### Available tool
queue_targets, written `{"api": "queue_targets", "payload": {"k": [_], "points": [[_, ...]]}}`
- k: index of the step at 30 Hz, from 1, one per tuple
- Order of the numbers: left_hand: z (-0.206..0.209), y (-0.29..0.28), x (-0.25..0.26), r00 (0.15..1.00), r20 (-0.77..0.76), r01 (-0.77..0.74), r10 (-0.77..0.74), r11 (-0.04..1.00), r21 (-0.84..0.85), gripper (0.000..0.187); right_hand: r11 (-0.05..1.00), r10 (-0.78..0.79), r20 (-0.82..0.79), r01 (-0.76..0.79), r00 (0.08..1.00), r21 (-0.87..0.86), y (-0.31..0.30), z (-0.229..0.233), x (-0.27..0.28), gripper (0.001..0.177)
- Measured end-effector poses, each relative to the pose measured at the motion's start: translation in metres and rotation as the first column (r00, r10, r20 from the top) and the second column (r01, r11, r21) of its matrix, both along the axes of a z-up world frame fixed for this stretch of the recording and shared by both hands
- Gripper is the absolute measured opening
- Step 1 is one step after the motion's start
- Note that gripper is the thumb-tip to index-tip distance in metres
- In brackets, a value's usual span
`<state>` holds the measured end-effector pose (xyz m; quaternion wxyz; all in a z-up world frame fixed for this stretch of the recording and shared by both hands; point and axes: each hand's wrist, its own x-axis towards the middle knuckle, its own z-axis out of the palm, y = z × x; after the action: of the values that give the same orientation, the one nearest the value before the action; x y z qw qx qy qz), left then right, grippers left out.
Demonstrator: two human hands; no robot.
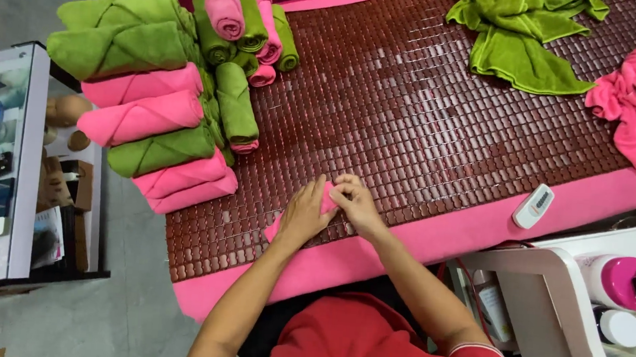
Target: Folding and rolling small towels and stacking them neatly on a surface.
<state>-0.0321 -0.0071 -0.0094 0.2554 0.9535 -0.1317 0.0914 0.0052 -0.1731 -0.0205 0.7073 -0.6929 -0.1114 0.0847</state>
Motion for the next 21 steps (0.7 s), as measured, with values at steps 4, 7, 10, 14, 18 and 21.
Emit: {"api": "queue_targets", "payload": {"k": [4, 7, 10, 14, 18, 21], "points": [[0.019, -0.001, -0.002, 0.999, -0.04, -0.008, 0.008, 1.0, -0.006, 0.082, 0.968, -0.241, 0.085, 0.246, 0.967, -0.049, 0.019, 0.03, -0.02, 0.018], [0.003, 0.001, -0.002, 0.995, -0.097, -0.009, 0.009, 1.0, 0.01, 0.081, 0.962, -0.238, 0.195, 0.259, 0.951, -0.091, 0.025, 0.023, -0.018, 0.018], [-0.019, 0.003, 0.004, 0.994, -0.11, 0.036, -0.027, 0.996, 0.08, 0.086, 0.953, -0.175, 0.309, 0.24, 0.935, -0.185, 0.019, 0.006, -0.01, 0.027], [-0.015, 0.002, 0.002, 0.996, -0.061, 0.065, -0.063, 0.997, 0.038, 0.083, 0.981, -0.109, 0.18, 0.136, 0.978, -0.141, 0.016, -0.024, -0.002, 0.04], [-0.017, 0.003, -0.001, 0.998, -0.021, 0.053, -0.053, 0.998, -0.016, 0.079, 0.991, -0.132, 0.078, 0.133, 0.988, -0.014, 0.019, 0.009, -0.016, 0.039], [-0.002, 0.007, 0.002, 1.0, -0.002, 0.021, -0.021, 0.996, -0.082, 0.069, 0.876, -0.176, 0.528, 0.377, 0.831, -0.3, 0.027, 0.026, -0.031, 0.03]]}}
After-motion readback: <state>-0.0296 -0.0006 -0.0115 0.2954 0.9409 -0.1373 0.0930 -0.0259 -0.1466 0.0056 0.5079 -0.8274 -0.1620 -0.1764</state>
